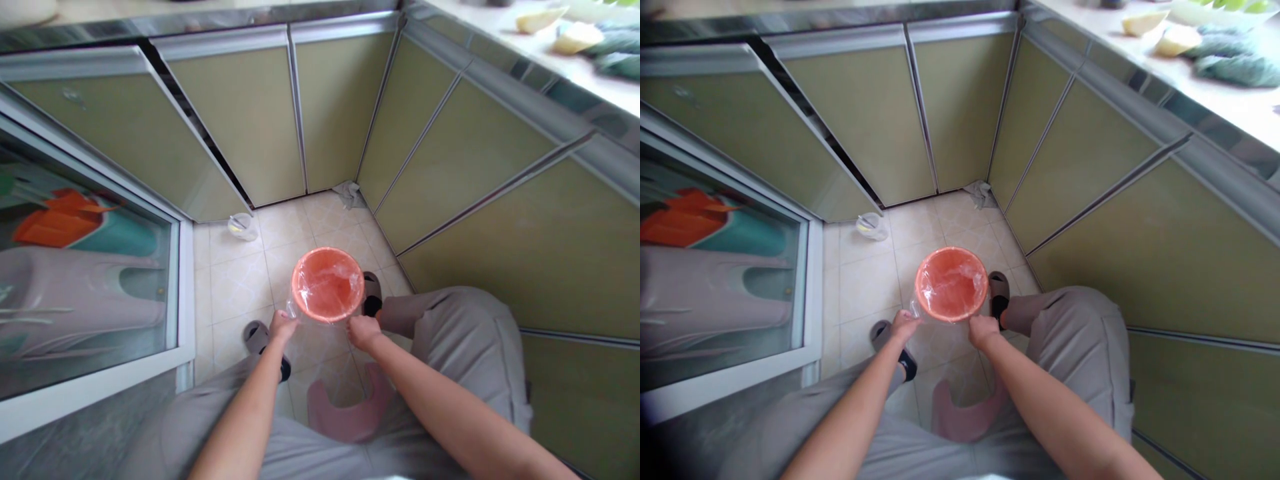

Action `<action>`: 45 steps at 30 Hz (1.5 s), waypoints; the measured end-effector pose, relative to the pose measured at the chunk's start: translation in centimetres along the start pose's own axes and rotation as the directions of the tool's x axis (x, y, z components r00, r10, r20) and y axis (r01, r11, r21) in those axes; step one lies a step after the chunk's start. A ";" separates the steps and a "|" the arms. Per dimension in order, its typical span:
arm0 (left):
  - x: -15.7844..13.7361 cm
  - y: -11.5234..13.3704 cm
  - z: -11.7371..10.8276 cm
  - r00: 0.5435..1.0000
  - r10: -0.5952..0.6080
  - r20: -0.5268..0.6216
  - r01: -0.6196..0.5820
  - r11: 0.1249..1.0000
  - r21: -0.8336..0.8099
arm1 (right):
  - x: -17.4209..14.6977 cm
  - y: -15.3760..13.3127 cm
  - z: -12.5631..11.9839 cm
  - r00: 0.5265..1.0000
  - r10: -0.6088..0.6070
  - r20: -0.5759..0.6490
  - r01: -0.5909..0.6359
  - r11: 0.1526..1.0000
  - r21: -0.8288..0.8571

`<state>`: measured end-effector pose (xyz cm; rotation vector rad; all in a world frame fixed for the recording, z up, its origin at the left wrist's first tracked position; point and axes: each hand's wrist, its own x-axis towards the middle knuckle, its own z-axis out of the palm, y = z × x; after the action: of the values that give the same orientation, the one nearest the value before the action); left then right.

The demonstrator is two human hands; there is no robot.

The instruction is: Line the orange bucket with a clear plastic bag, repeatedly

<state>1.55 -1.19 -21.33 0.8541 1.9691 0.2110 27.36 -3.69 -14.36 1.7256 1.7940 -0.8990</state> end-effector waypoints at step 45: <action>-12.9 5.5 -8.7 0.775 0.569 0.277 -0.612 0.785 0.099 | -12.5 7.7 -6.1 0.888 -0.329 -0.321 0.428 0.848 0.313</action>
<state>1.01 -3.67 -5.01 1.5480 1.4581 0.2805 36.62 -7.68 -2.04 1.8050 2.3185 -1.3091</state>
